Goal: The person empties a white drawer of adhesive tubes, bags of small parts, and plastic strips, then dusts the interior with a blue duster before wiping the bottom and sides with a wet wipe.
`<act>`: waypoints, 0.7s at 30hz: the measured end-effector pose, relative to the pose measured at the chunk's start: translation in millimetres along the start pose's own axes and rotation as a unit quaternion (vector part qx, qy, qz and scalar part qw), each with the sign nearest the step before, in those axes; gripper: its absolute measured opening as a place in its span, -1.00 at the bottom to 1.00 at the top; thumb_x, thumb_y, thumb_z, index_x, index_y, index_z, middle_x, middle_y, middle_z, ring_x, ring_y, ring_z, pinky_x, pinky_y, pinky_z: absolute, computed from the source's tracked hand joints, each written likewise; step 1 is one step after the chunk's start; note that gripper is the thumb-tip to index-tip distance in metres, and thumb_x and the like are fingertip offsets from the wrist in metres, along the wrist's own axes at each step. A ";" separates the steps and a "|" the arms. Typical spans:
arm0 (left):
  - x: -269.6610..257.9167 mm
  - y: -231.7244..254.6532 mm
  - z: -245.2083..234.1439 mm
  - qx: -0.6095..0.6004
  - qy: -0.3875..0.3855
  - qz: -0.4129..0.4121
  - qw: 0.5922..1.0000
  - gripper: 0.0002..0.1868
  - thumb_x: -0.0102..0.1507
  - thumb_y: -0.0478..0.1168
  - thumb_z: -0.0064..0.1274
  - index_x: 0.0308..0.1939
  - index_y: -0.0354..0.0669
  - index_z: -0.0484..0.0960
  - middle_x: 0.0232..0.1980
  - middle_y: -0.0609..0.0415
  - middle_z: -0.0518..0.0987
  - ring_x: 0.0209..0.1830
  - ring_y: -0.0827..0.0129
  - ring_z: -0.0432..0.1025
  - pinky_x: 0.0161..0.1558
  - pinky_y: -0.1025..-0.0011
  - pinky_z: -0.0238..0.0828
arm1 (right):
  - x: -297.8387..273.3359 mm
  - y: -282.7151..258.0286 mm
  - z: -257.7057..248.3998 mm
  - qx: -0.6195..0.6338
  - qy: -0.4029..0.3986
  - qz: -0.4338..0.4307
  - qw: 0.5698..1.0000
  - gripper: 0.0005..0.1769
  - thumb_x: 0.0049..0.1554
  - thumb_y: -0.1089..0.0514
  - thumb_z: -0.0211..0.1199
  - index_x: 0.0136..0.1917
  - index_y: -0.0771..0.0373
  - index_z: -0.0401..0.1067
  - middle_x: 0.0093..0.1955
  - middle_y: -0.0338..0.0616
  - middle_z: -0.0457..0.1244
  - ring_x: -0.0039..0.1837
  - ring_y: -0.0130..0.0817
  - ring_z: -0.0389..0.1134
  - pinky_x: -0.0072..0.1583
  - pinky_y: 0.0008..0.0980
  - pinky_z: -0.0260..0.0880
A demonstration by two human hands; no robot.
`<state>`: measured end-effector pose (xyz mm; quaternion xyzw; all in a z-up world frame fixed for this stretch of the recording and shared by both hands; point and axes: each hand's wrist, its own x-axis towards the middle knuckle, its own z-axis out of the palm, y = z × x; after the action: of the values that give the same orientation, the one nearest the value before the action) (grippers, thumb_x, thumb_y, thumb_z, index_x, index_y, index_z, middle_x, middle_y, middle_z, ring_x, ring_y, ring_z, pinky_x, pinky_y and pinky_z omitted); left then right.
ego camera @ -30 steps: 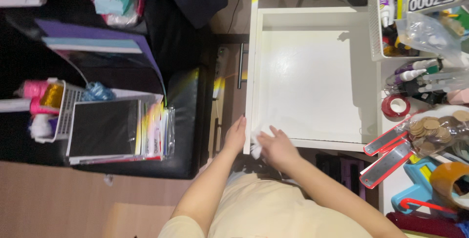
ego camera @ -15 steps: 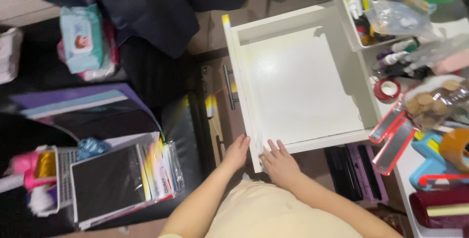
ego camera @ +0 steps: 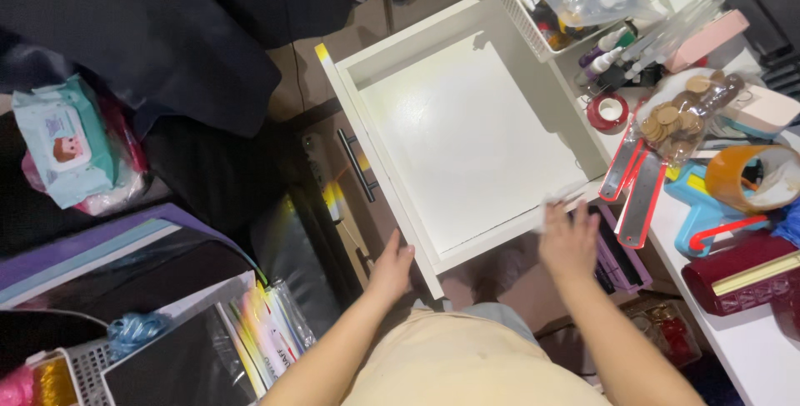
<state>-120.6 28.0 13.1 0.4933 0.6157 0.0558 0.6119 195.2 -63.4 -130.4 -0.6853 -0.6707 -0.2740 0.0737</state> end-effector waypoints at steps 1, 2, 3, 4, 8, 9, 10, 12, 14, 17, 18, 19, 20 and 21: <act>-5.4 6.1 -0.3 0.040 0.047 0.028 0.998 -0.36 0.25 -0.09 -0.18 0.35 -0.27 0.05 0.36 -0.27 0.10 0.39 0.00 -0.04 0.32 0.09 -0.09 | -2.2 -16.6 -2.0 0.019 -0.014 -0.012 1.000 -0.48 -0.14 0.15 0.10 0.14 0.19 0.38 0.17 -0.06 0.22 0.24 0.24 0.19 0.16 0.21 0.21; -11.0 12.0 -0.7 0.080 0.094 0.057 0.991 -0.29 0.22 -0.21 -0.09 0.37 -0.32 -0.04 0.38 -0.38 0.00 0.41 -0.12 -0.12 0.34 -0.02 -0.20 | -4.4 -33.4 -3.8 0.038 -0.027 -0.024 0.999 -0.46 -0.16 0.12 0.10 0.15 0.17 0.36 0.18 -0.07 0.19 0.23 0.24 0.17 0.15 0.22 0.21; -8.3 5.1 7.3 0.080 0.093 0.059 0.991 -0.29 0.22 -0.21 -0.09 0.37 -0.32 -0.04 0.38 -0.38 0.00 0.41 -0.12 -0.12 0.34 -0.02 -0.20 | 2.3 -50.4 -16.6 0.036 -0.027 -0.023 0.999 -0.46 -0.16 0.12 0.10 0.15 0.17 0.36 0.18 -0.07 0.19 0.23 0.24 0.17 0.15 0.22 0.21; -5.4 -2.2 15.3 0.121 0.134 0.177 0.968 -0.32 0.18 -0.28 -0.03 0.31 -0.42 0.05 0.32 -0.46 0.05 0.36 -0.23 -0.08 0.30 -0.06 -0.19 | 8.8 -67.8 -29.1 0.097 -0.118 -0.016 0.988 -0.46 -0.13 0.10 0.06 0.18 0.11 0.34 0.21 -0.16 0.19 0.29 0.22 0.12 0.20 0.23 0.10; 9.5 -10.9 27.6 0.128 0.057 0.421 0.896 -0.34 0.08 -0.40 0.00 0.25 -0.45 0.15 0.17 -0.46 0.24 0.24 -0.31 0.08 0.24 -0.03 -0.07 | 58.2 -114.2 -76.1 0.351 -0.362 -0.037 0.863 -0.52 -0.03 0.00 -0.07 0.15 -0.08 0.40 0.22 -0.35 0.23 0.41 0.18 -0.06 0.28 0.26 -0.10; 16.4 -8.8 26.5 0.127 0.065 0.420 0.896 -0.34 0.08 -0.40 0.00 0.25 -0.45 0.15 0.17 -0.46 0.24 0.24 -0.31 0.08 0.24 -0.03 -0.07 | 67.5 -115.0 -84.0 0.353 -0.361 -0.044 0.862 -0.52 -0.03 0.00 -0.07 0.15 -0.08 0.40 0.22 -0.35 0.23 0.41 0.18 -0.06 0.28 0.26 -0.10; 23.5 -6.6 24.9 0.066 0.003 0.334 0.940 -0.45 0.13 -0.24 0.00 0.20 -0.19 0.29 0.09 -0.18 0.39 0.19 -0.05 0.21 0.17 0.13 0.10 | 76.9 -116.1 -91.9 0.483 -0.365 0.078 0.792 -0.67 -0.01 0.07 0.00 -0.01 0.01 0.49 0.02 -0.28 0.32 0.25 0.00 0.15 0.20 0.04 0.10; 30.9 1.4 17.4 -0.001 -0.054 0.241 0.969 -0.56 0.18 -0.08 0.01 0.15 0.07 0.43 0.01 0.09 0.54 0.13 0.20 0.35 0.10 0.28 0.27 | 89.2 -116.5 -99.2 0.596 -0.361 0.192 0.691 -0.75 0.01 0.13 0.06 -0.18 0.09 0.57 -0.18 -0.22 0.41 0.08 -0.18 0.36 0.11 -0.17 0.29; 32.5 14.0 8.6 -0.041 -0.042 0.213 0.975 -0.80 0.12 -0.03 0.14 -0.26 0.03 0.62 -0.32 0.15 0.62 -0.23 0.36 0.52 -0.23 0.48 0.44 | 93.6 -112.9 -96.7 0.673 -0.309 0.343 0.578 -0.73 0.08 0.16 0.07 -0.19 0.32 0.55 -0.27 -0.07 0.38 -0.10 -0.31 0.32 0.05 -0.17 0.28; 38.5 15.0 4.1 -0.078 -0.058 0.204 0.974 -0.84 0.07 -0.16 0.18 -0.30 -0.03 0.61 -0.43 0.15 0.59 -0.43 0.50 0.49 -0.36 0.53 0.43 | 78.6 -119.7 -61.1 0.700 -0.309 0.426 0.482 -0.67 0.13 0.03 0.10 -0.14 0.37 0.49 -0.33 -0.03 0.28 -0.25 -0.28 0.26 -0.14 -0.28 0.30; 42.1 13.6 5.1 -0.081 -0.056 0.200 0.975 -0.84 0.07 -0.16 0.18 -0.30 -0.03 0.61 -0.43 0.15 0.59 -0.43 0.50 0.49 -0.36 0.53 0.43 | 95.1 -116.7 -78.9 0.699 -0.314 0.425 0.481 -0.67 0.13 0.03 0.10 -0.14 0.37 0.49 -0.33 -0.03 0.28 -0.25 -0.28 0.26 -0.14 -0.28 0.30; 45.0 11.7 6.6 -0.106 -0.014 0.175 0.979 -0.89 0.10 -0.15 0.13 -0.33 0.00 0.59 -0.48 0.15 0.56 -0.44 0.48 0.46 -0.33 0.49 0.42 | 110.5 -114.0 -97.1 0.707 -0.324 0.418 0.469 -0.65 0.12 0.02 0.13 -0.15 0.39 0.49 -0.33 -0.01 0.31 -0.26 -0.27 0.29 -0.13 -0.26 0.33; 48.1 9.7 8.6 -0.130 0.028 0.148 0.980 -0.93 0.13 -0.13 0.08 -0.36 0.04 0.58 -0.53 0.15 0.53 -0.45 0.46 0.43 -0.31 0.45 0.40 | 126.0 -110.9 -114.8 0.715 -0.334 0.410 0.457 -0.63 0.12 0.01 0.15 -0.16 0.42 0.48 -0.33 0.01 0.34 -0.27 -0.27 0.32 -0.13 -0.25 0.36; 54.3 5.3 13.7 -0.132 0.030 0.142 0.980 -0.93 0.13 -0.13 0.08 -0.36 0.04 0.58 -0.53 0.15 0.53 -0.45 0.46 0.43 -0.31 0.45 0.40 | 123.4 -110.4 -105.7 0.713 -0.340 0.410 0.455 -0.63 0.12 0.01 0.15 -0.16 0.42 0.48 -0.33 0.01 0.34 -0.27 -0.27 0.32 -0.13 -0.25 0.36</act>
<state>-93.9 60.0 -24.5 0.4888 0.5445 0.2383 0.6386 53.9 5.4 -12.5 -0.6275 -0.2447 0.6174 0.4065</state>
